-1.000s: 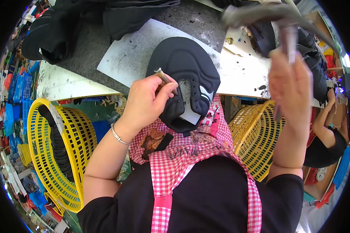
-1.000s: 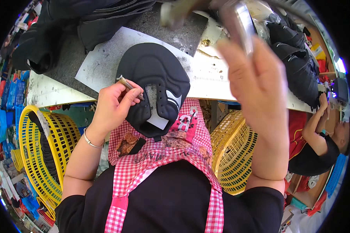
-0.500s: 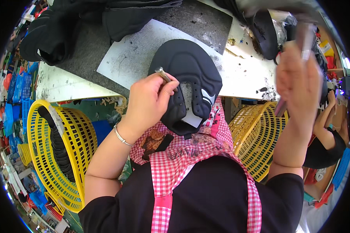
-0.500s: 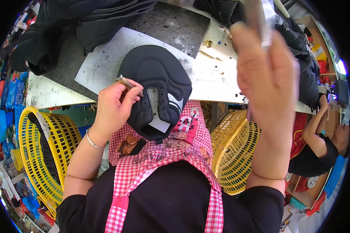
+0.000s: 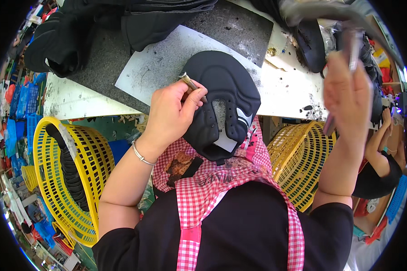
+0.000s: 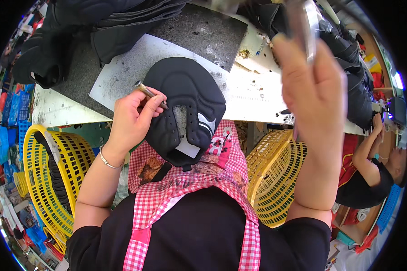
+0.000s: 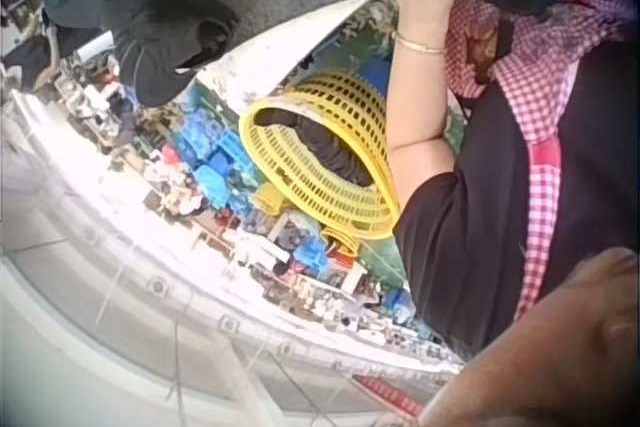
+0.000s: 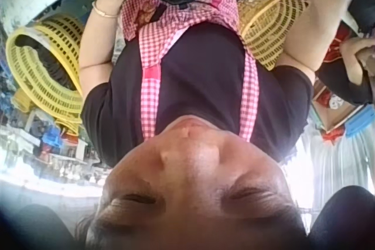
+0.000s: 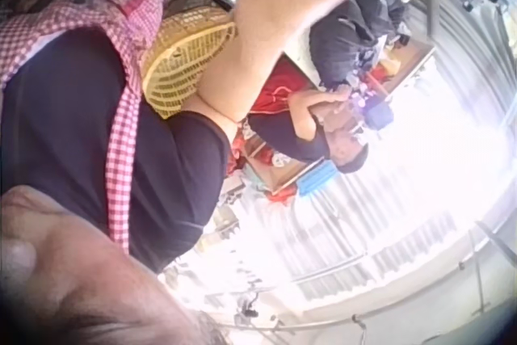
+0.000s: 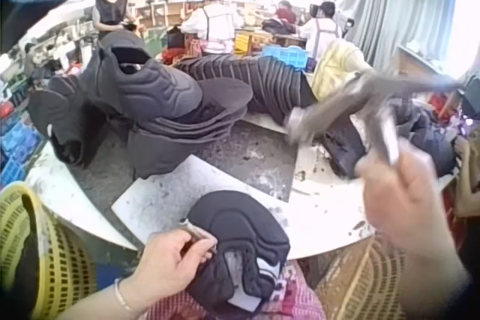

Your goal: Manually assemble footwear components using a hammer and punch tool.

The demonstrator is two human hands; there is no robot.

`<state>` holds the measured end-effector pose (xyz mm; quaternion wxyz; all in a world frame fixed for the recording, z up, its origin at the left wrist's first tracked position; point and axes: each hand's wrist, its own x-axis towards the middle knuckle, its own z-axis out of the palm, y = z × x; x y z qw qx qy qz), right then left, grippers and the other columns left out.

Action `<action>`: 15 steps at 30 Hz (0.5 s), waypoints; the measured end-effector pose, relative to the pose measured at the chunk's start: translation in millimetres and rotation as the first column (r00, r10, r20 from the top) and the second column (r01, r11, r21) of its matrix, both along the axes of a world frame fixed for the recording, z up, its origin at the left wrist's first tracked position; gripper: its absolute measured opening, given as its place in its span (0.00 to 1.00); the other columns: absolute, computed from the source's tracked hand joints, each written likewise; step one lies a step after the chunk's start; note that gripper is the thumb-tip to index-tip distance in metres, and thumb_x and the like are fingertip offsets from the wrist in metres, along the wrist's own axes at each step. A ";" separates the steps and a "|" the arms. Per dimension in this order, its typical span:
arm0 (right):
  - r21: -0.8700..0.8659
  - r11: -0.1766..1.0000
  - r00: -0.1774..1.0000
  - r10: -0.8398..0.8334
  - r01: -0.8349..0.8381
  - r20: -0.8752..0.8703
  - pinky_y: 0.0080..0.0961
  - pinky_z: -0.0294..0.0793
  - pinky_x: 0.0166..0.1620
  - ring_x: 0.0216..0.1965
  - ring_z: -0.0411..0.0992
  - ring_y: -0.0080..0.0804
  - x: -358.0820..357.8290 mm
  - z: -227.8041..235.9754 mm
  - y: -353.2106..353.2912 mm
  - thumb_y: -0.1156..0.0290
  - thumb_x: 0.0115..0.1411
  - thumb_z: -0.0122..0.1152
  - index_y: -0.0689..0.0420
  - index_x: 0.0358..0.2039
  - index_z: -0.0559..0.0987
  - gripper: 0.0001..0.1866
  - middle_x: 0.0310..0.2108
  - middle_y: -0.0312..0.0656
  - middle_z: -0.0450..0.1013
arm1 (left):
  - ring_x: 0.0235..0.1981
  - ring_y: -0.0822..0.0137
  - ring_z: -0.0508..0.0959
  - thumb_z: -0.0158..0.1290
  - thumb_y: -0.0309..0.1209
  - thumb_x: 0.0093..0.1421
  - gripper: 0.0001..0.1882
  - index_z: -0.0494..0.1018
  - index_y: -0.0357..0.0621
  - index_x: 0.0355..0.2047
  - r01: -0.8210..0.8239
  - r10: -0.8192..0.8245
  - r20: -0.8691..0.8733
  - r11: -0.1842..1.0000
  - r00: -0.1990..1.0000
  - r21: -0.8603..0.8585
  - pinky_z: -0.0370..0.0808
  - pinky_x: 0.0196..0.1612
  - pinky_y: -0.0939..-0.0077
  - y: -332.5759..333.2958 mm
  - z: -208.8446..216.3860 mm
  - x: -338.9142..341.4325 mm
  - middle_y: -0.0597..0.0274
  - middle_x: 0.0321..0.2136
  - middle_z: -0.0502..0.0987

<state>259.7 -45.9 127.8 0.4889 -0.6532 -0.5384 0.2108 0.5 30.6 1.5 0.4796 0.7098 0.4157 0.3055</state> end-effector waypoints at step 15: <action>-0.245 0.951 0.794 0.001 -0.189 -0.608 0.28 0.68 0.28 0.33 0.70 0.23 -20.1 -150.8 -74.8 0.80 0.57 0.61 0.53 0.31 0.67 0.11 0.37 0.37 0.73 | 0.30 0.74 0.82 0.52 0.29 0.67 0.10 0.78 0.34 0.38 -0.102 0.101 0.024 0.992 0.995 0.073 0.79 0.36 0.80 -12.8 -9.9 11.5 0.58 0.30 0.82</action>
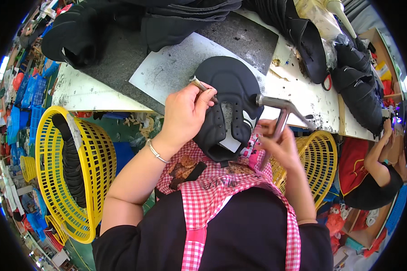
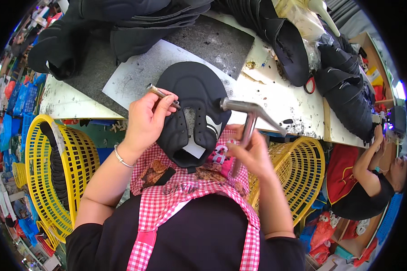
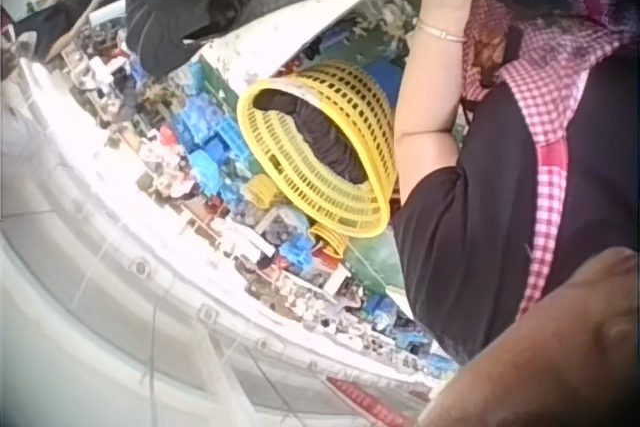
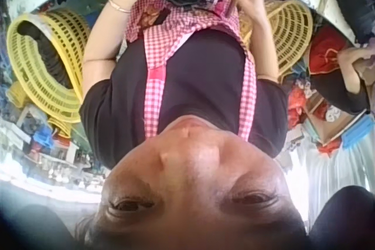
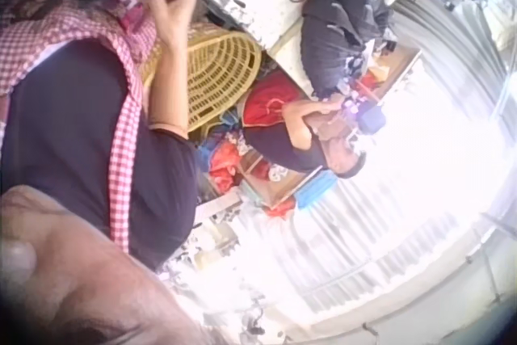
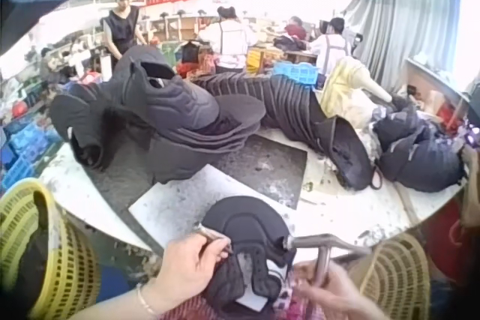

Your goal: Manually assemble footwear components using a hammer and punch tool.

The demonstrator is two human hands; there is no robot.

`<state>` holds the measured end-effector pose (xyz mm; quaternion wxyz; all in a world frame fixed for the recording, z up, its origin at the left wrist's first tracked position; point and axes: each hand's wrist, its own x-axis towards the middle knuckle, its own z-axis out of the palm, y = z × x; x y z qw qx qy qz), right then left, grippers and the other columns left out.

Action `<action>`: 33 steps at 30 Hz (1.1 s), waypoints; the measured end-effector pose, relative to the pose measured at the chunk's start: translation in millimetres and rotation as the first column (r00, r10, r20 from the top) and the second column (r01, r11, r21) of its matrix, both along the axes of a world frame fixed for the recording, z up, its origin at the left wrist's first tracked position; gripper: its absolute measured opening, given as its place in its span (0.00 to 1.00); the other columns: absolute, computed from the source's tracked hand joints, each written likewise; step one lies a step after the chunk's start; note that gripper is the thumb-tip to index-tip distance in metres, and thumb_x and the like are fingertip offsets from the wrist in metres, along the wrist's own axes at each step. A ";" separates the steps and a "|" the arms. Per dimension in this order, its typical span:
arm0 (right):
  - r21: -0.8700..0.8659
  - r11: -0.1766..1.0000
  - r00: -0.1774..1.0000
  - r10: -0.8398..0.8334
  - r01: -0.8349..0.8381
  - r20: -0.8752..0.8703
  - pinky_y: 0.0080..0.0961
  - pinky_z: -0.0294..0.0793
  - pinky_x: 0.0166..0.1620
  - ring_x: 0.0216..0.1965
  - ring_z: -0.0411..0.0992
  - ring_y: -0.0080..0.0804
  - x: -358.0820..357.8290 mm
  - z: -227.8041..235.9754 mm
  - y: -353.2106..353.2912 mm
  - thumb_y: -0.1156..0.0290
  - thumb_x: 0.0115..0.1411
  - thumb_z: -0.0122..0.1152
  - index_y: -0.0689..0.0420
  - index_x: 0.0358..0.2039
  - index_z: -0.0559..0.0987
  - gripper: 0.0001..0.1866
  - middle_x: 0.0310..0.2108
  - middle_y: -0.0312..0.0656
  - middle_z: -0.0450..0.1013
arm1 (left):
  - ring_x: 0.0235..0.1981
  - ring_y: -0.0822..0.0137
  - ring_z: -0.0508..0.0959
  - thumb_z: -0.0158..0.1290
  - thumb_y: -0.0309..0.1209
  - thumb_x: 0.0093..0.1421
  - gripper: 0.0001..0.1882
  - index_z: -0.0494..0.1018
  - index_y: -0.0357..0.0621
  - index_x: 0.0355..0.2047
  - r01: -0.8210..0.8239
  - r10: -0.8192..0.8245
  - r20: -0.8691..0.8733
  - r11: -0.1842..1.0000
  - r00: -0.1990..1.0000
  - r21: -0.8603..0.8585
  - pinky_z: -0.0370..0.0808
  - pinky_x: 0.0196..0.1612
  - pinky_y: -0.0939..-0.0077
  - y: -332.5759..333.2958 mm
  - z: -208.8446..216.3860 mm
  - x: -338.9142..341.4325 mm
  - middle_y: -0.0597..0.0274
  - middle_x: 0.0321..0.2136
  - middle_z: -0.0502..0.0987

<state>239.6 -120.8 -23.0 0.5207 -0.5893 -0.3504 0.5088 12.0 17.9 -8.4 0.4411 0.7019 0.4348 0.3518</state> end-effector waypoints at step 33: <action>0.252 0.778 0.807 -0.591 0.576 -0.019 0.48 0.86 0.35 0.29 0.76 0.47 195.5 30.0 263.2 0.69 0.65 0.59 0.66 0.58 0.59 0.27 0.48 0.52 0.67 | 0.44 0.73 0.76 0.51 0.40 0.69 0.14 0.76 0.43 0.43 0.019 0.274 0.579 0.894 0.768 -0.448 0.72 0.50 0.67 122.6 26.9 -15.6 0.64 0.41 0.78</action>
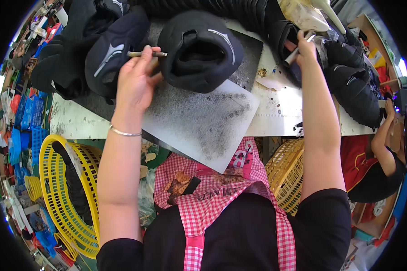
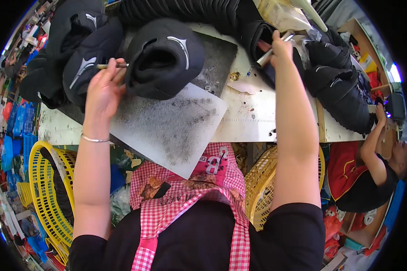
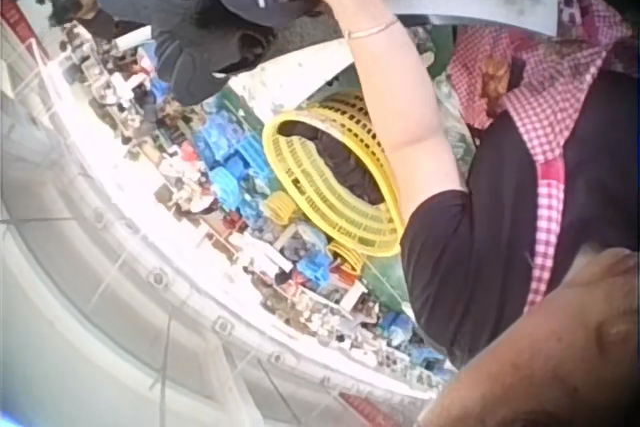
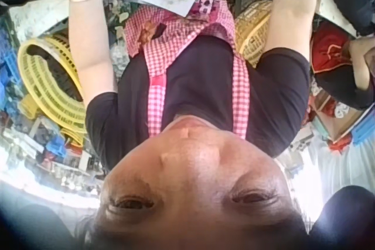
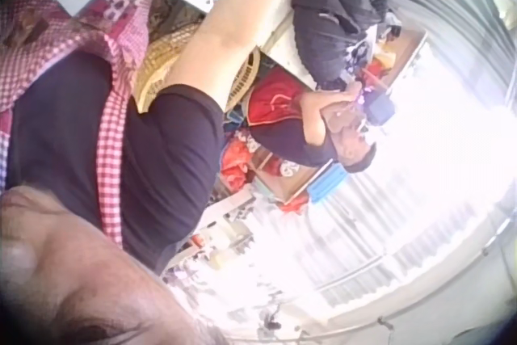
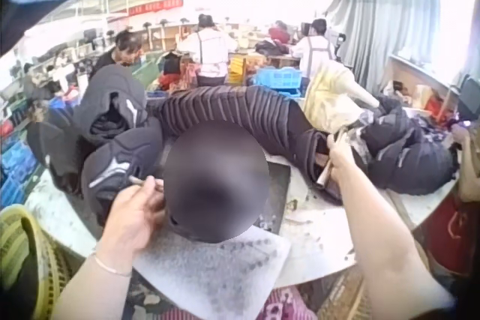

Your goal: Manually assemble footwear components using a hammer and punch tool.

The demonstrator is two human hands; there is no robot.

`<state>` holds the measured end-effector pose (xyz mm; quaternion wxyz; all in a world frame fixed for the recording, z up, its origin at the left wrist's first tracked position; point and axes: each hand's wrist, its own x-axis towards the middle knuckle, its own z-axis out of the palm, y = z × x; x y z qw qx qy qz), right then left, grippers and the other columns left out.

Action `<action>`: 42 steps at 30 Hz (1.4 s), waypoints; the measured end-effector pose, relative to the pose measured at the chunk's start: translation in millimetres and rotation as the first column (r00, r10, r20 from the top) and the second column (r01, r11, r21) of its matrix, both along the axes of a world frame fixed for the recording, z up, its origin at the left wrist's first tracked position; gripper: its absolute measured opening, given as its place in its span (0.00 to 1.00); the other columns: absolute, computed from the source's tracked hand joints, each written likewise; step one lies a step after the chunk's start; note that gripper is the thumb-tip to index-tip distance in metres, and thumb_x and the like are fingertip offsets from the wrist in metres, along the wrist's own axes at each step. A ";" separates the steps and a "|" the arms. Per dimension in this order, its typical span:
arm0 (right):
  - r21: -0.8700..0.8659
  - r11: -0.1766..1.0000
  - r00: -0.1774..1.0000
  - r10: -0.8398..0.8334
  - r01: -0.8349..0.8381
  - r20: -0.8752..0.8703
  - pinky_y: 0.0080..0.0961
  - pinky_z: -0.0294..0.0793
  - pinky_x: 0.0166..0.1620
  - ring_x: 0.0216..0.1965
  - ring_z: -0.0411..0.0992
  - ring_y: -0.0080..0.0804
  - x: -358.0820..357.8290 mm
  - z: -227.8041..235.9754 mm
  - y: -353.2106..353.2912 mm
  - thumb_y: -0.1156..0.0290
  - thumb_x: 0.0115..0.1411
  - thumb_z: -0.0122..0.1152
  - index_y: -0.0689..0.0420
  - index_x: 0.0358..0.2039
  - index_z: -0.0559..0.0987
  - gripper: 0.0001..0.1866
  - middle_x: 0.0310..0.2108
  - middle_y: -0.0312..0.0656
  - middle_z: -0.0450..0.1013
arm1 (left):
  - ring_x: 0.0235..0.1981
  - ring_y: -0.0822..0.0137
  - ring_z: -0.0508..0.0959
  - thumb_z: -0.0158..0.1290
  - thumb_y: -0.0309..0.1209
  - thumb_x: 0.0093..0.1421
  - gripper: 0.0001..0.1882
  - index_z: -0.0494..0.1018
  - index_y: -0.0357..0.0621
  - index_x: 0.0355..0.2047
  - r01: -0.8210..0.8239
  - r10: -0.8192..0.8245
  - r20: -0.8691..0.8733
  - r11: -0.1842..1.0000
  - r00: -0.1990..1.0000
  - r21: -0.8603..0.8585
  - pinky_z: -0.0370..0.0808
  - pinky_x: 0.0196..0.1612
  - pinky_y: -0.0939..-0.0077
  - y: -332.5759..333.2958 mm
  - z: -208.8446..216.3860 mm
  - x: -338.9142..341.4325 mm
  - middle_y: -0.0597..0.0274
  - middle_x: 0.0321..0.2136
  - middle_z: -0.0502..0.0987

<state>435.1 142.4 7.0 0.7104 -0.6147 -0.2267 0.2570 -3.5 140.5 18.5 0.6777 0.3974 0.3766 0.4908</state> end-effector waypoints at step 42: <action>-0.424 0.853 0.559 0.520 -0.305 0.646 0.37 0.73 0.35 0.30 0.77 0.44 -189.4 0.3 -160.3 0.66 0.48 0.77 0.62 0.42 0.70 0.27 0.29 0.50 0.77 | 0.41 0.62 0.80 0.64 0.22 0.50 0.09 0.81 0.45 0.34 0.625 -0.246 -0.629 0.602 0.737 0.497 0.76 0.45 0.71 -161.8 3.1 -6.2 0.57 0.43 0.80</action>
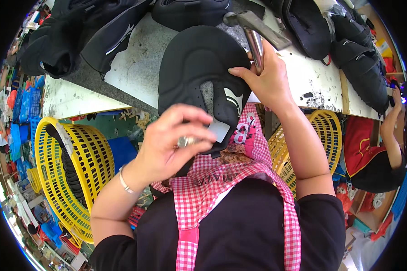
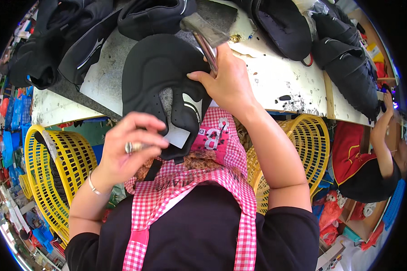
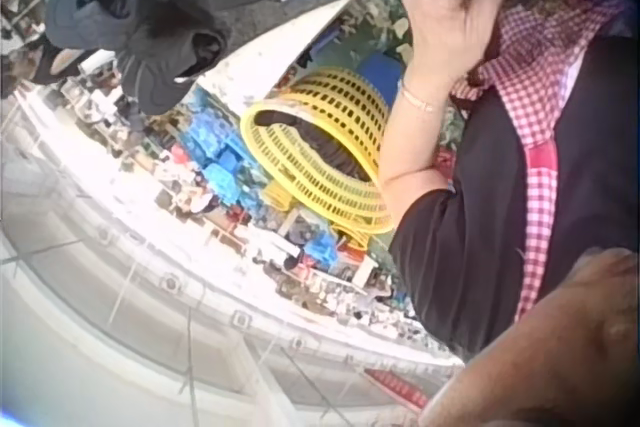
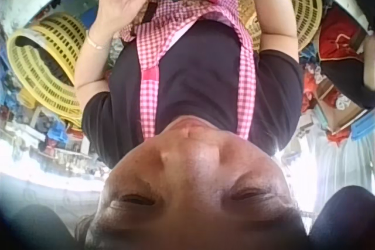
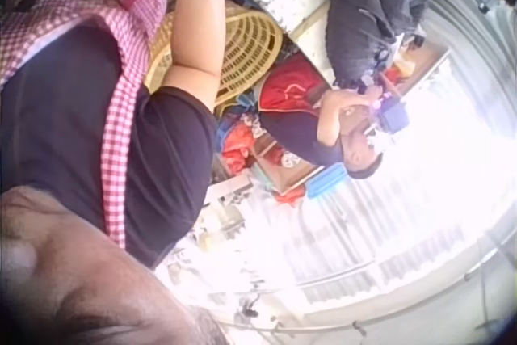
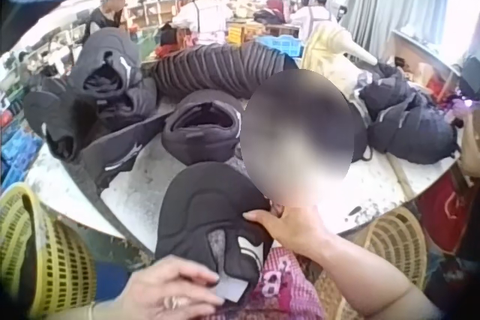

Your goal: Manually assemble footwear components using a hammer and punch tool.

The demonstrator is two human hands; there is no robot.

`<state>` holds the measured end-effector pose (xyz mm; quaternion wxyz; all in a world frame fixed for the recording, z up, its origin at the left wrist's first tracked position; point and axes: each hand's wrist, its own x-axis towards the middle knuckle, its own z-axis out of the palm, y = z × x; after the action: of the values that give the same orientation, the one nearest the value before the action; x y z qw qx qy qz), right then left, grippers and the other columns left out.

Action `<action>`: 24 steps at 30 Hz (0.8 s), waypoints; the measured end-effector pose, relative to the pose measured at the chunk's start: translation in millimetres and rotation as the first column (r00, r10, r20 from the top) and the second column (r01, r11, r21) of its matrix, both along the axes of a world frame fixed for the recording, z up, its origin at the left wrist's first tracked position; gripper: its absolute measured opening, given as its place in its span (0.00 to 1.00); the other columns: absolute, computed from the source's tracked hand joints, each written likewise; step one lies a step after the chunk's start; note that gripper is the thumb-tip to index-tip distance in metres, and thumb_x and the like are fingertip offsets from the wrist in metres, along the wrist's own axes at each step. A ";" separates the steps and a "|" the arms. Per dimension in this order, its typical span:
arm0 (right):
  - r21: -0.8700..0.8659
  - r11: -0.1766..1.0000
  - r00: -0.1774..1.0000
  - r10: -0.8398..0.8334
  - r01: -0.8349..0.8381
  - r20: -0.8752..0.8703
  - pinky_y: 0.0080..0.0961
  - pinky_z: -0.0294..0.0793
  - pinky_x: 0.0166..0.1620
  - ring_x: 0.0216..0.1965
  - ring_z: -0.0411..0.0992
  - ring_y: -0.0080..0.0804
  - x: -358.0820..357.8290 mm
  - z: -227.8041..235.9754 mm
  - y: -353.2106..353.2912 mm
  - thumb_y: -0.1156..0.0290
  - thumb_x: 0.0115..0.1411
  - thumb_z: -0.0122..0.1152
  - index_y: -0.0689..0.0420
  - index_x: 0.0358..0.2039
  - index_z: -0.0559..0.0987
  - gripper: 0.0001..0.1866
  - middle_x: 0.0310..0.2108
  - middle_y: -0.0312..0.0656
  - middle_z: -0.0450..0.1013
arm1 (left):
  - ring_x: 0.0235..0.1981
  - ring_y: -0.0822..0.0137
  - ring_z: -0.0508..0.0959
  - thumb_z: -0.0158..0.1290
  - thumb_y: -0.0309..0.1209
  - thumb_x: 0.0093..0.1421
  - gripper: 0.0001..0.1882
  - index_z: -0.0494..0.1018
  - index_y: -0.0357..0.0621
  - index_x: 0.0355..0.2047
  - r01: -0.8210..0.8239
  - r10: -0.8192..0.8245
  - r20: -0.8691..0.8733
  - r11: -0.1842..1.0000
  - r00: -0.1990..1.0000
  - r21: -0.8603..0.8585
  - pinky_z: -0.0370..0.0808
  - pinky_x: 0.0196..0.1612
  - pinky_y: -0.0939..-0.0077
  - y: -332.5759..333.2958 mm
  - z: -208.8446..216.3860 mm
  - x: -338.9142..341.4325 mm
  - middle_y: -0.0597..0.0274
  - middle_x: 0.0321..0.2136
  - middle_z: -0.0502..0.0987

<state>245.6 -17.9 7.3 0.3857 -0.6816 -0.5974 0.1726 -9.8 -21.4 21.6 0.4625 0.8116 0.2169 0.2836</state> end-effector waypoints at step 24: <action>-0.269 0.960 0.996 0.087 -0.079 0.018 0.17 0.58 0.22 0.17 0.58 0.16 11.1 91.3 -92.4 0.58 0.68 0.55 0.59 0.37 0.73 0.15 0.19 0.29 0.63 | 0.22 0.72 0.77 0.59 0.25 0.59 0.07 0.77 0.34 0.35 -0.115 0.114 -0.110 0.993 0.987 0.000 0.73 0.27 0.78 20.7 -21.8 31.4 0.59 0.25 0.78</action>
<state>256.7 -110.3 98.6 0.2735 -0.7042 -0.6023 0.2577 21.7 -0.6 -0.2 0.4353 0.8107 0.2891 0.2639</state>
